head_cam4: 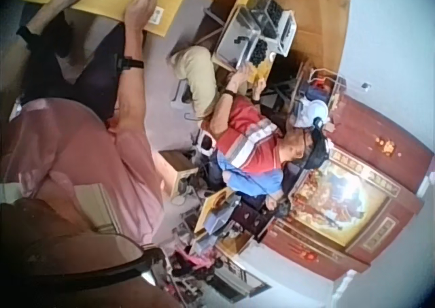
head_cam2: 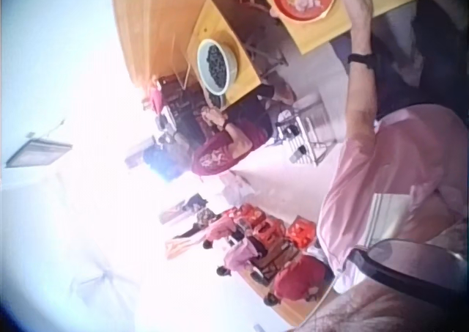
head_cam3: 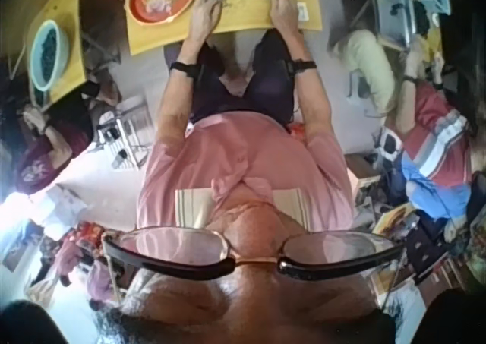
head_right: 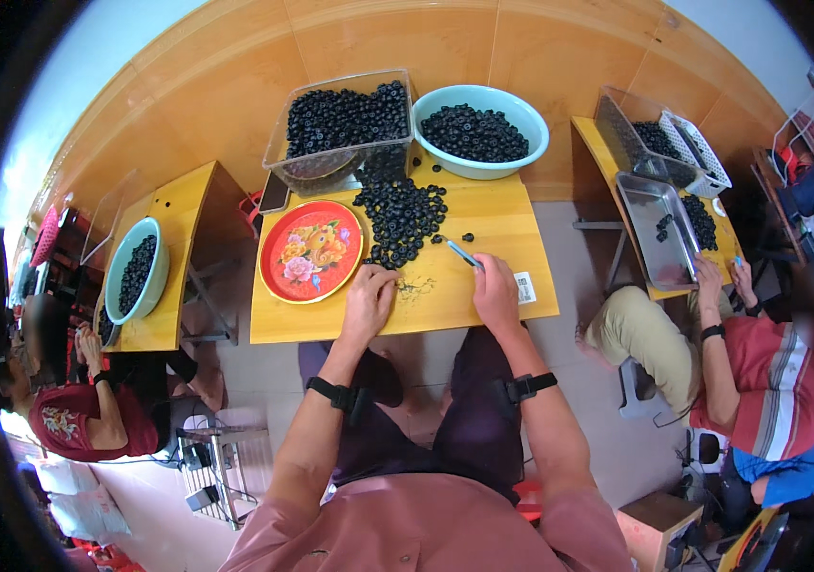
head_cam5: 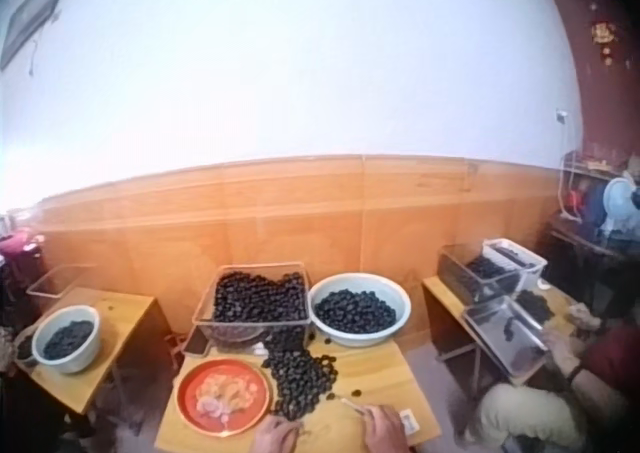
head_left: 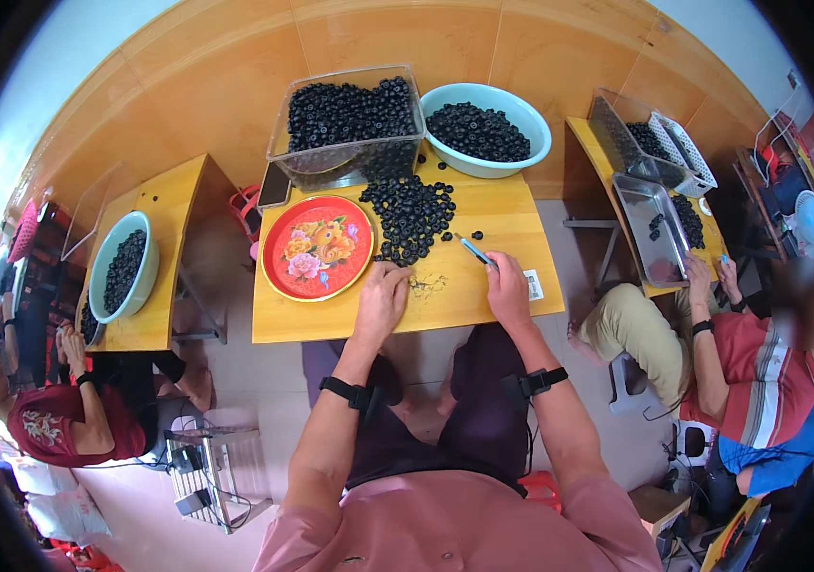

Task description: Manually picking and sorting small black round parts into different containers.

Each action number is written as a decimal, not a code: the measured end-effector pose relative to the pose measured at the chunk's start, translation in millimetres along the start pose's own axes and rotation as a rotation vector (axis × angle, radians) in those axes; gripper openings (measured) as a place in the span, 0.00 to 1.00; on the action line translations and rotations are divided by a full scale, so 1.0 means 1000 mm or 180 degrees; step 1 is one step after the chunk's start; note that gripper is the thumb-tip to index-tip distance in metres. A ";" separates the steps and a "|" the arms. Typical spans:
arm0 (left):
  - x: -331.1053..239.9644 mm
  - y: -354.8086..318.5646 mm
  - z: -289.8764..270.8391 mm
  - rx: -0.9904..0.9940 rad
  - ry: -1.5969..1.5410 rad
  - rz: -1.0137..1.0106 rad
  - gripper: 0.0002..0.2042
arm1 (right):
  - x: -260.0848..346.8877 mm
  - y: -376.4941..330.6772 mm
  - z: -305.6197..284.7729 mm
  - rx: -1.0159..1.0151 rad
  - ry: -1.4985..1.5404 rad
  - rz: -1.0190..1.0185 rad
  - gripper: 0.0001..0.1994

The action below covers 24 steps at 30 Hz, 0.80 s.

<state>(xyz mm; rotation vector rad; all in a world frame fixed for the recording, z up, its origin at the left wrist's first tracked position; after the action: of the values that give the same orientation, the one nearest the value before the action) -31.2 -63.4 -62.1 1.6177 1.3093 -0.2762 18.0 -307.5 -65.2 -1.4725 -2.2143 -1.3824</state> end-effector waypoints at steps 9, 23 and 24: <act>0.006 0.002 0.001 -0.0086 -0.0148 -0.0085 0.06 | 0.013 0.009 0.014 0.0845 0.2623 0.2212 0.14; 0.010 -0.001 -0.003 -0.0201 -0.0543 -0.0504 0.11 | 0.036 0.013 0.024 0.1386 0.4294 0.2810 0.15; 0.010 -0.001 -0.003 -0.0194 -0.0523 -0.0515 0.11 | 0.036 0.013 0.025 0.1424 0.4318 0.2789 0.15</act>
<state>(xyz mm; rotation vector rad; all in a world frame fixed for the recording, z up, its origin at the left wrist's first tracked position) -29.4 -54.8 -68.2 1.4094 1.3107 -0.4540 18.5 -264.0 -51.9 -0.7015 -0.7608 -0.9300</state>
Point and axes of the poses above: each hand's wrist, its own y-axis towards the middle knuckle, its own z-axis out of the palm, x = y × z, the point moved 2 cm from there along y, towards the middle knuckle, and after that the axes turned 3 degrees about -x, right-handed, at the moved point
